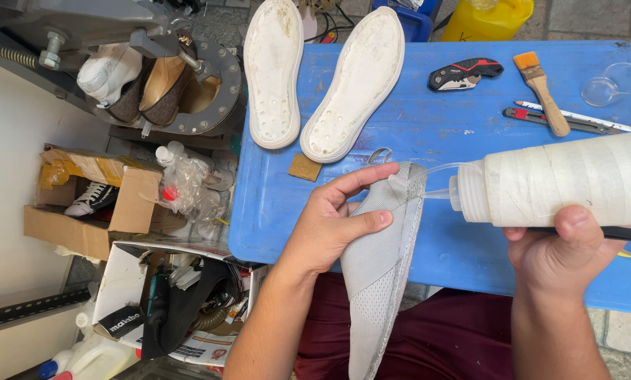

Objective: The person applies glue from a squeeze bottle along the sole edge of a gray slip-on shoe and spreads it with a small brush. The person repeats this process on different sections of the shoe's perimeter, ensuring even coverage along the seam where the sole meets the upper.

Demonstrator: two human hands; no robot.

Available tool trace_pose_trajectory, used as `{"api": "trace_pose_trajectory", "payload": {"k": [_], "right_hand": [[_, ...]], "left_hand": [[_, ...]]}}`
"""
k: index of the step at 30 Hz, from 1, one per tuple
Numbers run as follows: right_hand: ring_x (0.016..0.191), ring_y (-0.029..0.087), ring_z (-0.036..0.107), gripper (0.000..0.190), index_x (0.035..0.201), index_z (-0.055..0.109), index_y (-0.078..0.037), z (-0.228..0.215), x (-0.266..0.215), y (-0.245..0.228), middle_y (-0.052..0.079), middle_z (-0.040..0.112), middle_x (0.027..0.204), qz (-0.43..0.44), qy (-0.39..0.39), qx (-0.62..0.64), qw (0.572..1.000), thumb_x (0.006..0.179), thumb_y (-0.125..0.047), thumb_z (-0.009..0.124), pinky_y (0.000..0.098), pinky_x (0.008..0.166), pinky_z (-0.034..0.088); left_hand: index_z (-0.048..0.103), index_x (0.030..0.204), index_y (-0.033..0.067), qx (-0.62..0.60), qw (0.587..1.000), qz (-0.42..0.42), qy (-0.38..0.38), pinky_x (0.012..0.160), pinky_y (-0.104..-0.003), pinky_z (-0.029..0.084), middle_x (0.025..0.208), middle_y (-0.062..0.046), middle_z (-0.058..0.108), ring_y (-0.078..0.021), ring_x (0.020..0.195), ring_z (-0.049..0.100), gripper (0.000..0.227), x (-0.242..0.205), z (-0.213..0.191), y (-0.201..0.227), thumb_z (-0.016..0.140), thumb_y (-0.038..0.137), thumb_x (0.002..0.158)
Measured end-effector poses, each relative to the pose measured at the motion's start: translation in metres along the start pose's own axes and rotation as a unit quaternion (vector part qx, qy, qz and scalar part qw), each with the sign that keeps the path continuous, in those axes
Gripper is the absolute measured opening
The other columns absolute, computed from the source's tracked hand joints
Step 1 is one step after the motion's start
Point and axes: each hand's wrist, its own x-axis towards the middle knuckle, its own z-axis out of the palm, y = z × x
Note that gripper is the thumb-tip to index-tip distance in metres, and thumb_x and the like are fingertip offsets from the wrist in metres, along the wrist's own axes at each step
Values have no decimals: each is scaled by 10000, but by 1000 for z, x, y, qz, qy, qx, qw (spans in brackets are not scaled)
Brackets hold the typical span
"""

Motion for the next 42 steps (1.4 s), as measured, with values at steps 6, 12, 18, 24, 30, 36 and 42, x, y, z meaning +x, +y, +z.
{"api": "trace_pose_trajectory", "payload": {"k": [6, 12, 18, 24, 30, 36, 42], "right_hand": [[620, 207, 614, 531, 1356, 464, 40, 4, -3, -4, 155, 619, 940, 8, -13, 11, 1000, 1059, -277, 768, 295, 514, 493], [587, 196, 606, 517, 1341, 484, 41, 8, -9, -6, 144, 625, 909, 4, -18, 25, 1000, 1038, -255, 780, 292, 510, 502], [590, 202, 619, 518, 1334, 491, 45, 8, -13, -8, 148, 632, 899, 10, -11, 12, 1000, 1034, -260, 784, 296, 509, 510], [593, 194, 622, 539, 1341, 481, 30, 10, -14, -11, 140, 630, 900, 16, -20, 10, 1000, 1022, -277, 788, 297, 522, 503], [584, 190, 632, 618, 1385, 462, 35, 14, -16, -16, 168, 635, 917, 24, -28, -8, 999, 978, -297, 788, 274, 463, 518], [607, 212, 649, 675, 1407, 443, 70, 17, -20, -21, 279, 669, 1051, 28, -41, -3, 999, 973, -289, 814, 269, 476, 540], [630, 217, 670, 696, 1412, 426, 61, 17, -22, -22, 262, 669, 1038, 27, -44, -9, 999, 961, -295, 818, 277, 502, 567]], "left_hand": [[614, 1414, 8, 11, 1000, 11, 3, 986, -286, 563, 1342, -73, 674, -143, 1111, 679, 627, 2, -1, -1, 812, 2, 818], [617, 1434, 0, -3, 1000, 9, -3, 986, -290, 561, 1300, -115, 688, -149, 1100, 676, 622, 2, -2, -3, 806, -9, 841], [616, 1428, 1, 9, 1000, 10, 0, 977, -286, 563, 1333, -108, 674, -142, 1088, 676, 618, 1, -3, -2, 793, -31, 836], [611, 1420, 5, 8, 1000, 19, -1, 990, -299, 562, 1390, -103, 649, -148, 1129, 667, 625, 2, -4, -2, 786, -38, 821], [608, 1432, 0, 0, 1000, 25, 0, 1016, -309, 544, 1396, -122, 648, -162, 1174, 652, 622, 6, -5, -3, 785, -34, 837], [602, 1435, 4, -2, 1000, 26, -7, 1016, -294, 536, 1396, -95, 648, -152, 1175, 648, 621, 8, -4, -1, 785, -26, 842], [598, 1430, 8, -15, 1000, 14, -4, 1003, -312, 544, 1373, -79, 656, -158, 1146, 657, 630, 8, -3, 0, 788, -24, 831]]}}
